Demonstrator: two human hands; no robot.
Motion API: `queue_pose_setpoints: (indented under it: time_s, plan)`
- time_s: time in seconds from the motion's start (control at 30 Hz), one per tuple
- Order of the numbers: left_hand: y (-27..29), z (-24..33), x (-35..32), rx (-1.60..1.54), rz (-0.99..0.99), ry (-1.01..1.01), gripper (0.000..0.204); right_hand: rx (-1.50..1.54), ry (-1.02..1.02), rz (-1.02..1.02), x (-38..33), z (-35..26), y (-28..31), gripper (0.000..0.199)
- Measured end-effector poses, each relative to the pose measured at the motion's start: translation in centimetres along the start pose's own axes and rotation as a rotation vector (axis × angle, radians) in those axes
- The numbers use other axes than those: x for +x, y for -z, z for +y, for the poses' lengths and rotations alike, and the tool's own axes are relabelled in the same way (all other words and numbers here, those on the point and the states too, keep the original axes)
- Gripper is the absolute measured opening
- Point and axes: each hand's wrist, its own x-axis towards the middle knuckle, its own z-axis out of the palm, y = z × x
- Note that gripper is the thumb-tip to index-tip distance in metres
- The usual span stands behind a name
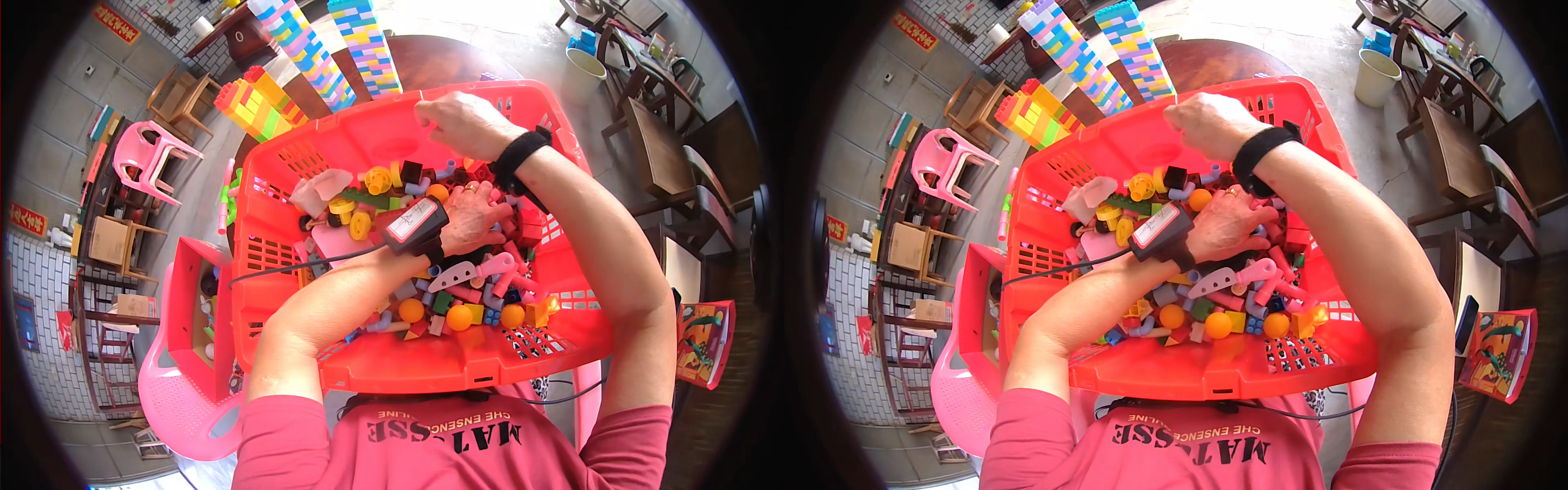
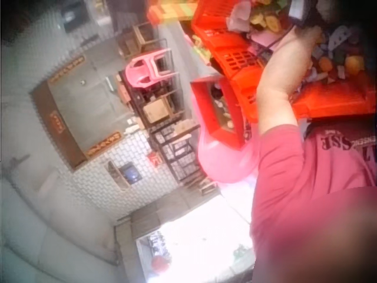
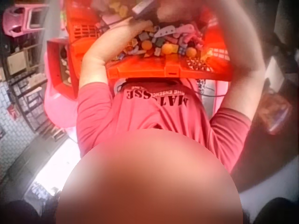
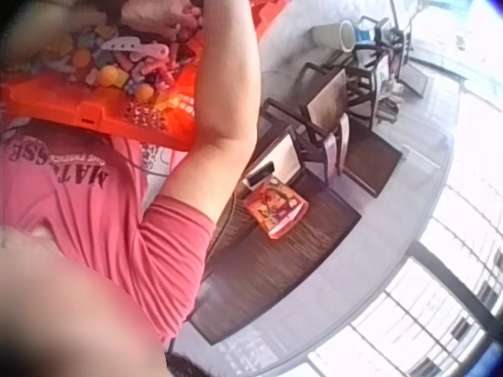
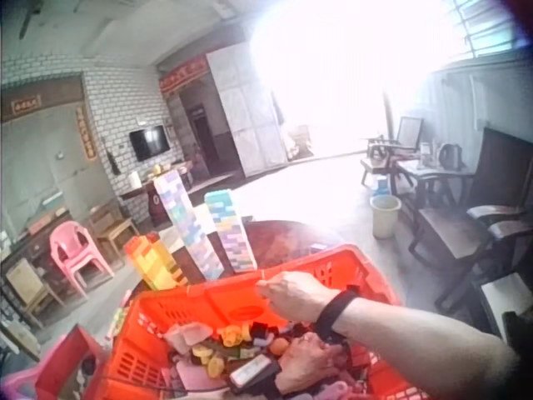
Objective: The person assembles pink and green toy pipes and joints by hand while they are in a basket.
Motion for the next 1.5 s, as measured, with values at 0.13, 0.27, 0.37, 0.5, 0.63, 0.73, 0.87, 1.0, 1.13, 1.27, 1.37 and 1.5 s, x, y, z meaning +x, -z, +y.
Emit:
queue_pose_setpoints:
  time_s: [0.13,0.27,0.37,0.5,0.63,0.73,0.87,1.0,1.13,1.27,1.37,1.5]
  plan:
    - [0.9,-0.3,0.1,-0.033,-0.189,0.066,0.022,-0.046,0.01,-0.105,-0.1,-0.2,-0.8,0.014]
    - [1.7,-0.8,-1.0,-0.056,-0.184,0.075,0.018,0.006,0.053,-0.074,-0.2,0.6,-1.2,0.017]
    - [3.0,-0.9,-1.8,-0.075,-0.247,0.198,0.016,0.061,0.061,-0.074,-0.1,1.3,-1.3,0.016]
    - [7.4,-1.8,-3.5,0.07,-0.398,0.064,0.015,0.117,0.13,-0.057,-0.3,1.4,-1.1,0.014]
    - [11.7,-3.2,-6.1,-0.155,-0.177,0.234,0.023,0.21,0.132,-0.054,-0.6,0.6,-0.7,0.013]
    - [14.0,-4.3,-8.3,-0.651,0.055,0.41,0.012,0.258,0.12,-0.078,-0.5,-0.5,-0.1,0.011]
    - [15.0,-5.5,-9.6,-1.244,0.468,0.5,0.015,0.59,-0.049,-0.165,0.0,-2.5,0.7,0.006]
    - [15.1,-6.5,-9.5,-1.475,0.596,0.599,0.014,0.915,-0.199,-0.201,-0.1,-4.2,1.3,0.006]
    - [14.8,-6.4,-9.3,-1.468,0.546,0.477,0.01,0.924,-0.151,-0.022,-0.1,-4.7,1.4,0.011]
    - [14.7,-5.5,-9.1,-1.474,0.481,0.381,0.01,0.874,-0.189,0.009,0.1,-4.1,1.1,0.012]
    - [15.3,-4.8,-9.2,-1.386,0.435,0.596,0.009,0.9,-0.171,0.026,0.0,-3.8,0.8,0.014]
    - [15.7,-4.3,-9.1,-1.304,0.377,0.654,0.011,0.936,-0.193,0.068,0.0,-3.4,0.9,0.014]
